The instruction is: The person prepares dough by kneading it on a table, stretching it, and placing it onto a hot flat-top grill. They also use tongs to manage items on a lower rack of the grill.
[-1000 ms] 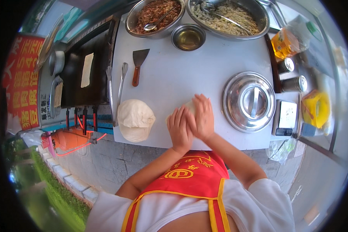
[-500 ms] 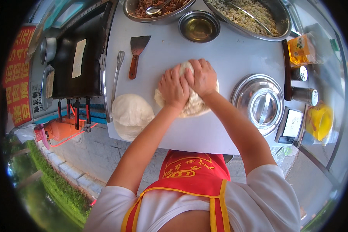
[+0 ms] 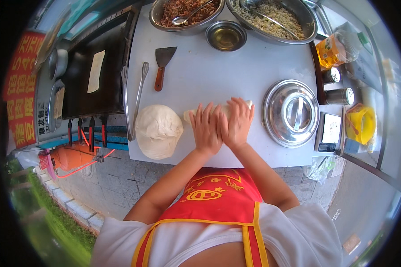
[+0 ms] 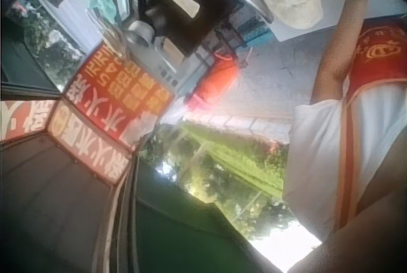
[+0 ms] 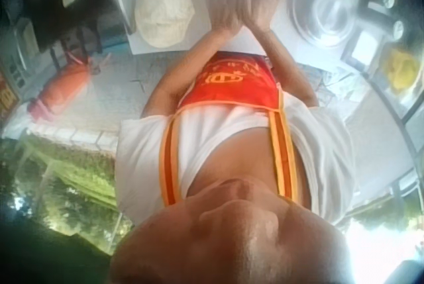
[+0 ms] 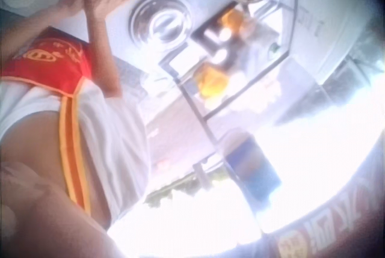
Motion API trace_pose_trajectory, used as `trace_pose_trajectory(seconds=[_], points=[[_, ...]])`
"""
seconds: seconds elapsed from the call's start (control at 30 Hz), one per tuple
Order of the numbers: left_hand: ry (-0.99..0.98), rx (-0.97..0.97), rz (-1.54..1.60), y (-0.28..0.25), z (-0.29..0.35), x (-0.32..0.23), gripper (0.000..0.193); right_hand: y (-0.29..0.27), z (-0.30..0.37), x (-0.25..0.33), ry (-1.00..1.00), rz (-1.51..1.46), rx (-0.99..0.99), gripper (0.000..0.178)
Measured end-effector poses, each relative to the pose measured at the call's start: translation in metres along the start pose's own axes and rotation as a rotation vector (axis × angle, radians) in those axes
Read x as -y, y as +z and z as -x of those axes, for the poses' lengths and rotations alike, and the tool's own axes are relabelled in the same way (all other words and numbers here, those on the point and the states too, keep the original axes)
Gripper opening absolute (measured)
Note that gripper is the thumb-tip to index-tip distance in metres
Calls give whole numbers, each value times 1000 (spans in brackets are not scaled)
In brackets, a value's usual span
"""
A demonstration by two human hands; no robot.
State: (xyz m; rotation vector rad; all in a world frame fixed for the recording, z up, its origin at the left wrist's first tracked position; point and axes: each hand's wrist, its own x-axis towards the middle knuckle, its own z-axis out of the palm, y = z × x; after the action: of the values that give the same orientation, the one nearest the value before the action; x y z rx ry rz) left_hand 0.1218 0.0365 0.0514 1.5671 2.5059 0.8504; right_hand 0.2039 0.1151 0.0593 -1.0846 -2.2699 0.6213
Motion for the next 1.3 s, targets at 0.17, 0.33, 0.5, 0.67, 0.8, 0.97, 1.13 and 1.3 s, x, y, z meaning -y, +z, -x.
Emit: trace_pose_trajectory(seconds=[0.17, 0.33, 0.5, 0.67, 0.8, 0.97, 1.13, 1.3], points=[[45, -47, -93, 13, -19, 17, 47, 20, -8, -22, -49, -6, -2, 43], [-102, 60, -107, 33, -77, 28, 49, 43, -62, -45, 31, 89, -16, 36], [-190, 145, -57, 49, -109, 41, 53, 53, -92, -60, -47, 104, -12, 32], [-387, 432, -14, -21, -109, 63, 63, 13, -85, -83, 300, 22, -70, 64], [-628, 542, 227, 6, -75, 73, 72, 15, -113, -64, 369, -119, 436, 75], [-1035, 763, 1064, -23, -23, 37, 70, 14, -126, -42, -56, -38, 565, 43], [-350, 74, 290, -41, -56, 32, 61, -34, -4, 41, -394, -115, 282, 39], [-180, 908, 55, -58, -104, -17, 29, -33, -55, 16, 243, -295, 190, 27]])
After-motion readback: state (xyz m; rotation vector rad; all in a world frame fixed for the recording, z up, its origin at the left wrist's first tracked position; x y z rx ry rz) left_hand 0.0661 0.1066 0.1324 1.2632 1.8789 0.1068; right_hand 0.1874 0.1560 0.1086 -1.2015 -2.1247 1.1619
